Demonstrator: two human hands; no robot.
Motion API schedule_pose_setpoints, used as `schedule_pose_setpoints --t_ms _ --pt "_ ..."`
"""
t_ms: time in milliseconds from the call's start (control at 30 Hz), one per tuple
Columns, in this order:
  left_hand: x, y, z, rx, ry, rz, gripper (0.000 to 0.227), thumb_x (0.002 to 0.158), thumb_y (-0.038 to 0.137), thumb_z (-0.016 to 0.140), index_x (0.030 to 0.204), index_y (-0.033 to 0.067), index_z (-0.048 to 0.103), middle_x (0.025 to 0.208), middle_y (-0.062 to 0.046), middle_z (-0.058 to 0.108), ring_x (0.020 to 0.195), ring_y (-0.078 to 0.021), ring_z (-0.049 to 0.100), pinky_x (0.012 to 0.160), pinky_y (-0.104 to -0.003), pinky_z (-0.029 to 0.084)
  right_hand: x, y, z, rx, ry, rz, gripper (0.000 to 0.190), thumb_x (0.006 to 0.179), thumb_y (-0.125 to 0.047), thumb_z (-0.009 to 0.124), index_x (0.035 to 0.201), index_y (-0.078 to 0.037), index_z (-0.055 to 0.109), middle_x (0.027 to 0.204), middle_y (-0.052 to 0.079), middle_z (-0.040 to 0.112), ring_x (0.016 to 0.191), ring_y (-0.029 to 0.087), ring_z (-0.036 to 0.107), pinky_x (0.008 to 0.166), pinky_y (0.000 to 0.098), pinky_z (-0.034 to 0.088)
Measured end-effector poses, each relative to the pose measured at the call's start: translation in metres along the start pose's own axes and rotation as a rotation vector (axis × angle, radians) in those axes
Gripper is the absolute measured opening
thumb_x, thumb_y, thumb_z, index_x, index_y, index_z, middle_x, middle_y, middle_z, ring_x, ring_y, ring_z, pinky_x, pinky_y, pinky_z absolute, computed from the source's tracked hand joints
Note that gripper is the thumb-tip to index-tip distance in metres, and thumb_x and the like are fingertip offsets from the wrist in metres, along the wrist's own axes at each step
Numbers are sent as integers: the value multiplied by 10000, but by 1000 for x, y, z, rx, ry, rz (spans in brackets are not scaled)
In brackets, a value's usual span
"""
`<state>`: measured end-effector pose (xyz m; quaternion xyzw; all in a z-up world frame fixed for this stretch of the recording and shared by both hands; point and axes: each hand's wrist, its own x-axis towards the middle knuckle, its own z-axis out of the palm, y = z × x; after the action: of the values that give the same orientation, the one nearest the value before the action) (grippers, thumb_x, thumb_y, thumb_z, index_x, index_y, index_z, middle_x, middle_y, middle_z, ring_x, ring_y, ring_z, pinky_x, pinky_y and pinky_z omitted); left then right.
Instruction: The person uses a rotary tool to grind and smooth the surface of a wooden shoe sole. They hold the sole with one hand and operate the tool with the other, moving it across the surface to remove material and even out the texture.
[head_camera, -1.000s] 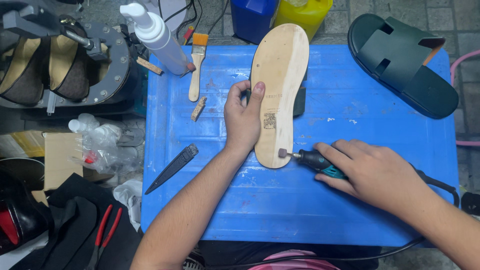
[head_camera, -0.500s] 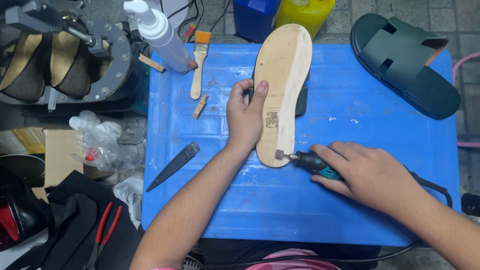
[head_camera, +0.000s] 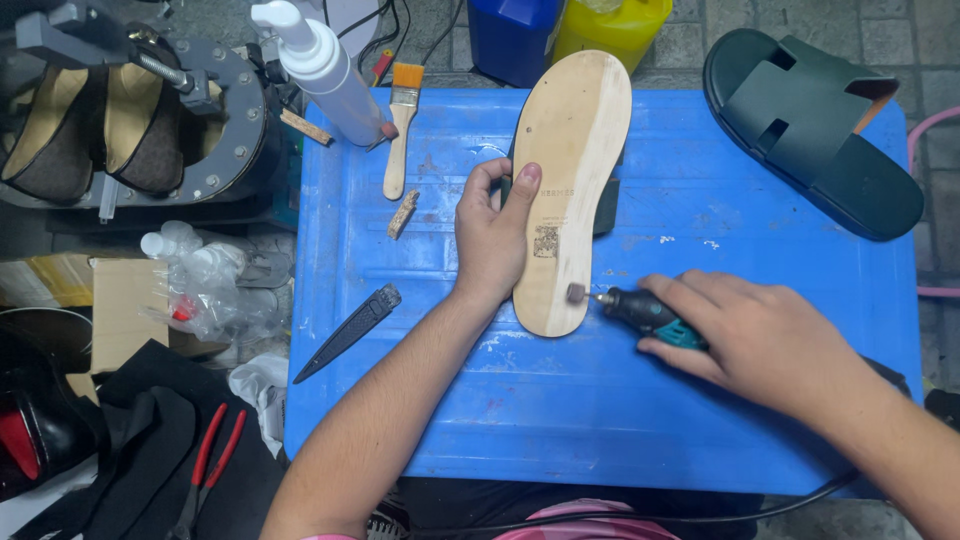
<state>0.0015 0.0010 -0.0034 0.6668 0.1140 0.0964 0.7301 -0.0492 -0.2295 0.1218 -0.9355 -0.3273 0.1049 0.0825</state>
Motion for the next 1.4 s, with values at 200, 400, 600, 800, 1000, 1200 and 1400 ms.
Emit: schedule_pose_setpoints --t_ms 200,400,600,800,1000,1200,1400 --pt "0 8 0 7 -1 -67 409 999 323 685 1195 -26 598 882 -97 750 765 -79 692 646 -239 564 10 10 -6 -47 45 14 613 787 -498 766 1252 -113 657 931 101 723 825 320 711 660 440 585" --pt "2 7 -1 -118 -35 -134 419 994 315 674 1210 -30 574 864 -109 739 732 -79 681 593 -236 547 -1 1 6 25 -80 10 598 772 -489 776 1250 -148 663 966 85 724 809 307 715 673 437 586" --pt "4 4 -2 -263 -43 -150 408 1001 289 672 1206 -43 554 895 -115 744 751 -96 699 611 -244 557 -10 -7 5 99 -67 -89 580 749 -454 733 1230 -136 666 965 90 726 847 320 720 642 425 588" --pt "2 4 -1 -164 -35 -159 387 1001 279 665 1210 -30 563 870 -123 745 728 -92 691 593 -238 551 3 -1 -12 -37 -70 88 594 793 -511 755 1260 -157 657 984 85 713 827 305 708 687 433 580" --pt "2 2 -4 -208 -79 -158 396 1006 273 667 1226 -34 549 877 -111 742 739 -91 682 608 -242 545 -10 7 5 153 -102 -25 613 779 -491 773 1270 -141 663 1001 85 726 896 319 718 701 424 579" --pt "-7 28 -22 380 -93 233 340 1018 232 726 1222 -13 606 1219 -183 701 1021 -185 751 876 -336 621 -40 64 19 710 65 229 682 711 -371 808 1289 -55 634 959 72 761 829 253 729 746 393 575" --pt "-32 58 -15 965 -132 607 655 905 191 738 1464 -29 476 1532 -265 389 1441 -433 365 1185 -547 357 -34 109 51 2000 19 88 730 884 -235 814 1467 64 491 1029 215 604 795 311 664 668 446 588"
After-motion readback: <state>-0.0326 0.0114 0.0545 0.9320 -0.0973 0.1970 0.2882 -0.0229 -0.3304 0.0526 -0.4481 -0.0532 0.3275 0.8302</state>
